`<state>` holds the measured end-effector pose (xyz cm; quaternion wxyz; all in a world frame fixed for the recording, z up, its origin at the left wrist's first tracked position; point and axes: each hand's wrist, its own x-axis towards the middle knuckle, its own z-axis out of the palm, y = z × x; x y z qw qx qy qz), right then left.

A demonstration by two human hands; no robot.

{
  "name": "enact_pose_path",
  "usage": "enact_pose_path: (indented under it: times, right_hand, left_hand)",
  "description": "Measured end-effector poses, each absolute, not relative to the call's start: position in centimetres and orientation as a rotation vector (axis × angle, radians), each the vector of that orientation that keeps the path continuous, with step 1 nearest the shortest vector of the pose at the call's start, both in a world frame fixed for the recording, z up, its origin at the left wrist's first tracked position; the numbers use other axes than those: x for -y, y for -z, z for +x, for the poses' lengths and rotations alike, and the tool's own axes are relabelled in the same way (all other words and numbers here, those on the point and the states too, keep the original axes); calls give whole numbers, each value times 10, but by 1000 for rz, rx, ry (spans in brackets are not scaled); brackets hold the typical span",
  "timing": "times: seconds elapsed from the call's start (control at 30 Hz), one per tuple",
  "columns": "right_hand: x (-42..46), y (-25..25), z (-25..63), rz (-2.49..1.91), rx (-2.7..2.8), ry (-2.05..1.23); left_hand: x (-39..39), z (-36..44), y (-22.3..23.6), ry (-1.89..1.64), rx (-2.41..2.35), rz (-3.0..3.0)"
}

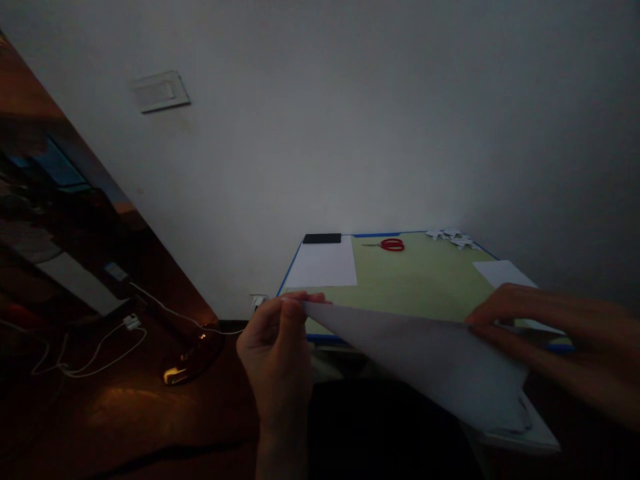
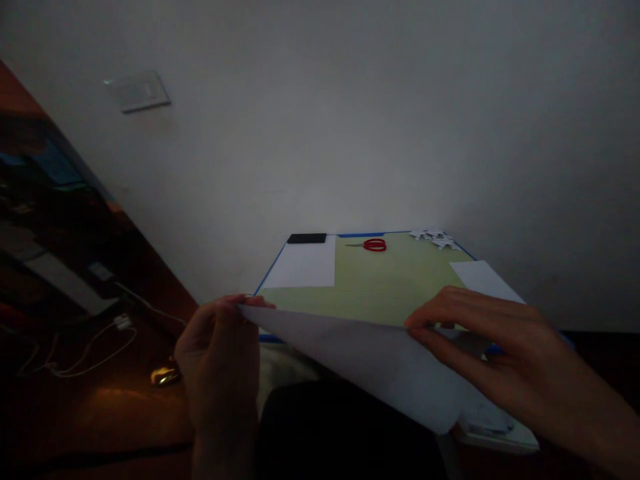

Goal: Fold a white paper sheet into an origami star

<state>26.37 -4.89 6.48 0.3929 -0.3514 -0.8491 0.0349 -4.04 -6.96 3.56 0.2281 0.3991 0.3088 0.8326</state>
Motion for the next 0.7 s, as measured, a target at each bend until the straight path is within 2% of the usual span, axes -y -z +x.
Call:
enact_pose_path:
  times: [0.37, 0.7]
  right_hand:
    - [57, -77, 263, -877, 2092, 2]
    - [59, -76, 264, -895, 2074, -54]
  left_hand:
    - [66, -41, -34, -2375, -1027, 1032]
    - [66, -41, -35, -2373, -920, 1014]
